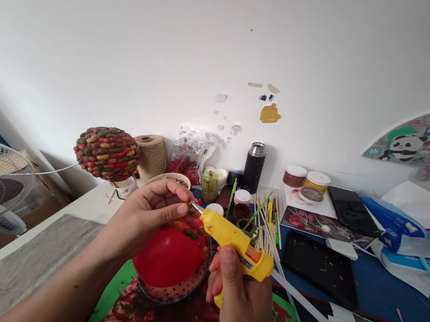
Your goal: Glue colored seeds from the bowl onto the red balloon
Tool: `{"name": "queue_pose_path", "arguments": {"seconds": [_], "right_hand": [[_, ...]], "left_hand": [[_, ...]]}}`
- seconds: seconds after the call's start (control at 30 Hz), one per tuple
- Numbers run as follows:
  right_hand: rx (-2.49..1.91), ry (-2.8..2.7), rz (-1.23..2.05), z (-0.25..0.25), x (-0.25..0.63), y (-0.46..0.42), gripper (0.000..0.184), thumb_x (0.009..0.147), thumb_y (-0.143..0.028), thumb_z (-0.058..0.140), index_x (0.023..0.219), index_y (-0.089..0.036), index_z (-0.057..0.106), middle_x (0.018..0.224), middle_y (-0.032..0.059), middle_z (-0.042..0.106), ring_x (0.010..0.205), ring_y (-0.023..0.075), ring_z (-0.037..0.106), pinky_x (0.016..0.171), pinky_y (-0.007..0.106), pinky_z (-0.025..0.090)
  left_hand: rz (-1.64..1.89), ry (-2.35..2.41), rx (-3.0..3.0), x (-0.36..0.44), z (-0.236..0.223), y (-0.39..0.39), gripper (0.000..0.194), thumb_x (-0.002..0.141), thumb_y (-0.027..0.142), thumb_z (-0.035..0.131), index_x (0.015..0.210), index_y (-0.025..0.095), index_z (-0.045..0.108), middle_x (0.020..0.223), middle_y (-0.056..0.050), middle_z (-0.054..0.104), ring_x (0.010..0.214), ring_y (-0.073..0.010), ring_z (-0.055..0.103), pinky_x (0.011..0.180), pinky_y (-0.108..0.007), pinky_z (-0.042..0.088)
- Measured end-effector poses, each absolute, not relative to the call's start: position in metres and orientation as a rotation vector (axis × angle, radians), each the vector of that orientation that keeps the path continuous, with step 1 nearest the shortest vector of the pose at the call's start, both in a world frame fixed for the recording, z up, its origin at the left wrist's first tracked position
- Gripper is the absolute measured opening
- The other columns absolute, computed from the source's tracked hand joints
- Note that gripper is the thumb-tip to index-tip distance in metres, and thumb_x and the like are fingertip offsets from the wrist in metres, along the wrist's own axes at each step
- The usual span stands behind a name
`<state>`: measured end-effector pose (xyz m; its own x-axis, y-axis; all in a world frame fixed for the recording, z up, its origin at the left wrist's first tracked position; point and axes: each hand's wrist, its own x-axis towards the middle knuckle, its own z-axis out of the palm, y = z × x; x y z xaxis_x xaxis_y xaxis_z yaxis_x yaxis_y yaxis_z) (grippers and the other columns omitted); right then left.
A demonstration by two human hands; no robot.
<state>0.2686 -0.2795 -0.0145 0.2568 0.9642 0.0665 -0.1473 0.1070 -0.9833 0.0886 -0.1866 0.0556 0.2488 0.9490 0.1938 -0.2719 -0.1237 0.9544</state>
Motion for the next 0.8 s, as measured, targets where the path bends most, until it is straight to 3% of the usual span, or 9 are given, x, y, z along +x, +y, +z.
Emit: {"name": "queue_pose_path", "arguments": {"seconds": [0.43,0.8], "right_hand": [[-1.071,-1.032,1.045,-0.031,0.274,-0.273,0.075,0.104,-0.090,0.067,0.073,-0.022,0.074,0.048,0.0003,0.061,0.045,0.0195,0.065,0.050,0.030,0.048],[-1.150,-0.949,0.997,-0.016,0.268,-0.278,0.081,0.099,-0.098,0.065,0.069,-0.024,0.072,0.048,-0.0003,0.059,0.045,0.0189,0.062,0.051,0.032,0.047]], "left_hand": [[1.233,0.741,1.233,0.089,0.058,-0.188,0.030,0.076,0.032,0.114,0.087,0.019,0.089,0.090,-0.005,0.086,0.078,-0.0186,0.086,0.075,-0.024,0.074],[1.278,0.781,1.245,0.090,0.058,-0.188,0.033,0.071,0.034,0.116,0.084,0.019,0.090,0.091,-0.005,0.084,0.079,-0.0158,0.082,0.073,-0.020,0.071]]}}
